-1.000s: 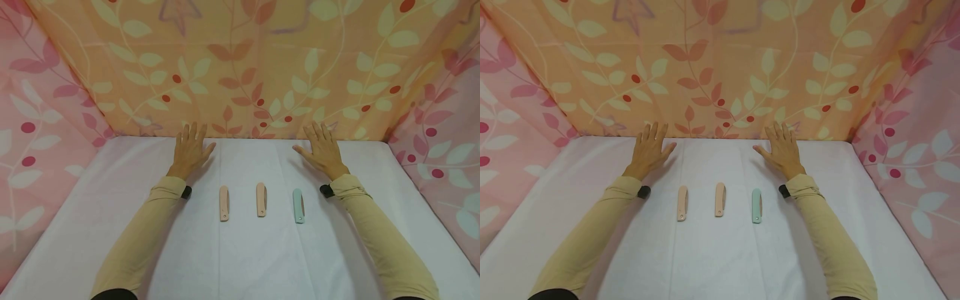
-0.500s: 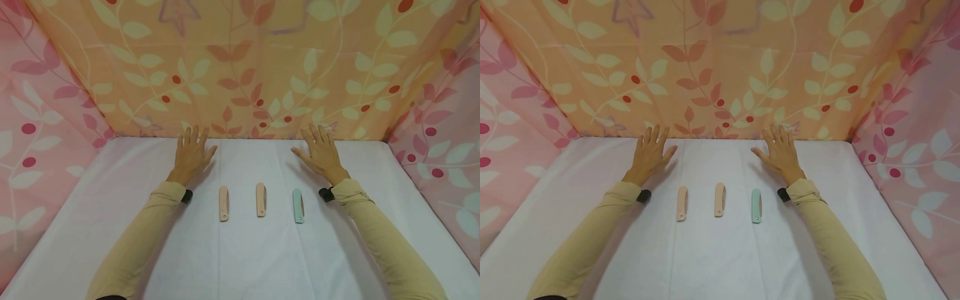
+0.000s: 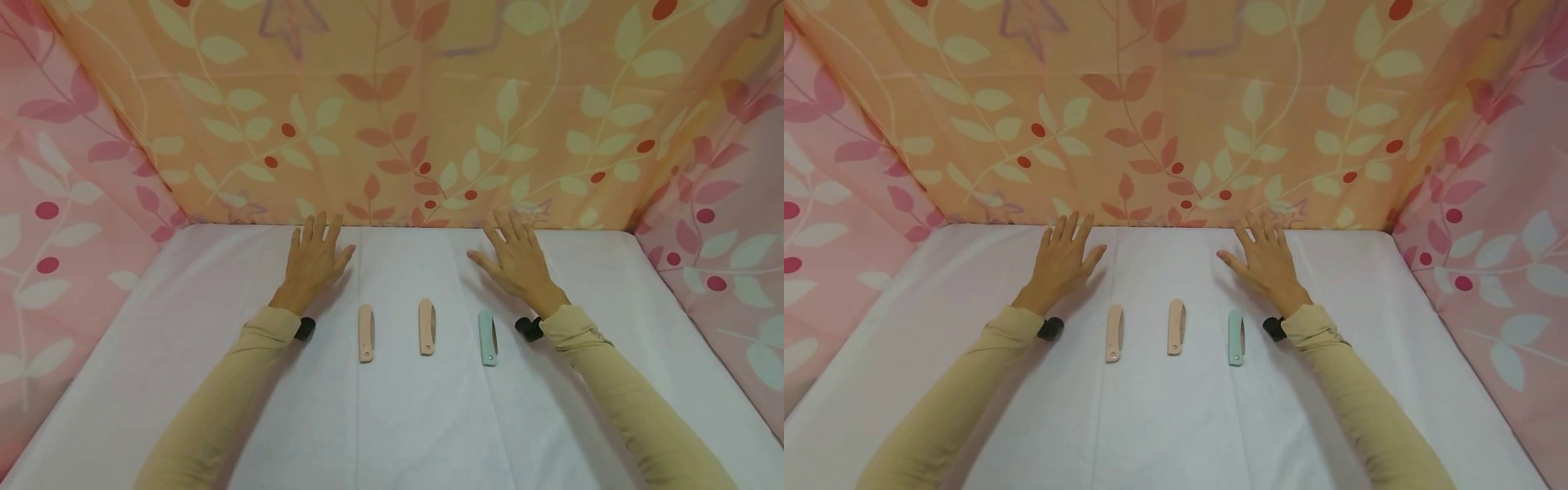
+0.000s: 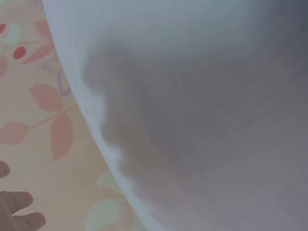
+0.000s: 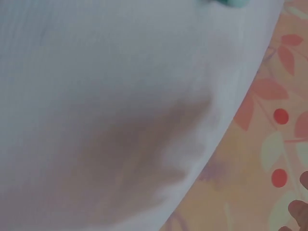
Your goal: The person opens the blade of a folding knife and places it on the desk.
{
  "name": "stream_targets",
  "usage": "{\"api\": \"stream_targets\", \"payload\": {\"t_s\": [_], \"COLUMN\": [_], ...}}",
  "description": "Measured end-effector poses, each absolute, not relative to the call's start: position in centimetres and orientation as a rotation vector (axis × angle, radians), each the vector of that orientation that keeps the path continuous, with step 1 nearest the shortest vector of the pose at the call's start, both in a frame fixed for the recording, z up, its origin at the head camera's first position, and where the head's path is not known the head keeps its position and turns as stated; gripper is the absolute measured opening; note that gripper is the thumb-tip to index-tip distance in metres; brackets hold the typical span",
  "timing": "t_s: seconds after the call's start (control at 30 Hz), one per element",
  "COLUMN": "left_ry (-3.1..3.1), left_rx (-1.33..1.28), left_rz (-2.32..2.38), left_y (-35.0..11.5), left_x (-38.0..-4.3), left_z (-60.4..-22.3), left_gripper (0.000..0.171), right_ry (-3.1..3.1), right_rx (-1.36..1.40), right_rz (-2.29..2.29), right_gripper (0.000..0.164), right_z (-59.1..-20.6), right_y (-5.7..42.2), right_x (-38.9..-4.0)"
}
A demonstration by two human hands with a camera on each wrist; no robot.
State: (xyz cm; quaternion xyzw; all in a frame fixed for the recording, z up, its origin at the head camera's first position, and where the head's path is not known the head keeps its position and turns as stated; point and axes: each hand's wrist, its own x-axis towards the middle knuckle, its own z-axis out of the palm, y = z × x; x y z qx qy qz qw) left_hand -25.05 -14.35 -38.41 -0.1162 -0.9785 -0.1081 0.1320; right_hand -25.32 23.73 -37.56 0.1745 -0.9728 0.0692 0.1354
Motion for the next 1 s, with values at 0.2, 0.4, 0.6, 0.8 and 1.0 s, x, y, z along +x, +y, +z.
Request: {"api": "stream_targets", "payload": {"t_s": [0.2,0.4,0.6,0.8,1.0], "left_ry": [-2.859,-2.853,-2.874,-2.895,-2.84], "left_rx": [-0.344,-0.361,-0.355,-0.354,-0.377], "left_rz": [-0.303,-0.275,-0.265,-0.285,-0.277], "left_y": [-14.1,-13.9,-13.8,-13.8,-13.9], "left_x": [-24.4,-23.7,-23.2,-22.6,-21.8], "left_z": [-38.2,-38.3,-38.1,-38.0,-38.5], "left_gripper": [0.069,0.068,0.068,0.069,0.067], "right_ry": [-2.811,-2.832,-2.835,-2.834,-2.824], "right_rx": [0.533,0.537,0.545,0.567,0.631], "right_rz": [0.268,0.281,0.319,0.38,0.408], "right_gripper": [0.074,0.075,0.077,0.078,0.077], "right_z": [-37.5,-37.5,-37.3,-37.2,-37.3], "right_y": [23.0,22.2,21.4,20.5,19.5], "right_x": [-24.5,-23.6,-22.8,-22.1,-21.4]}}
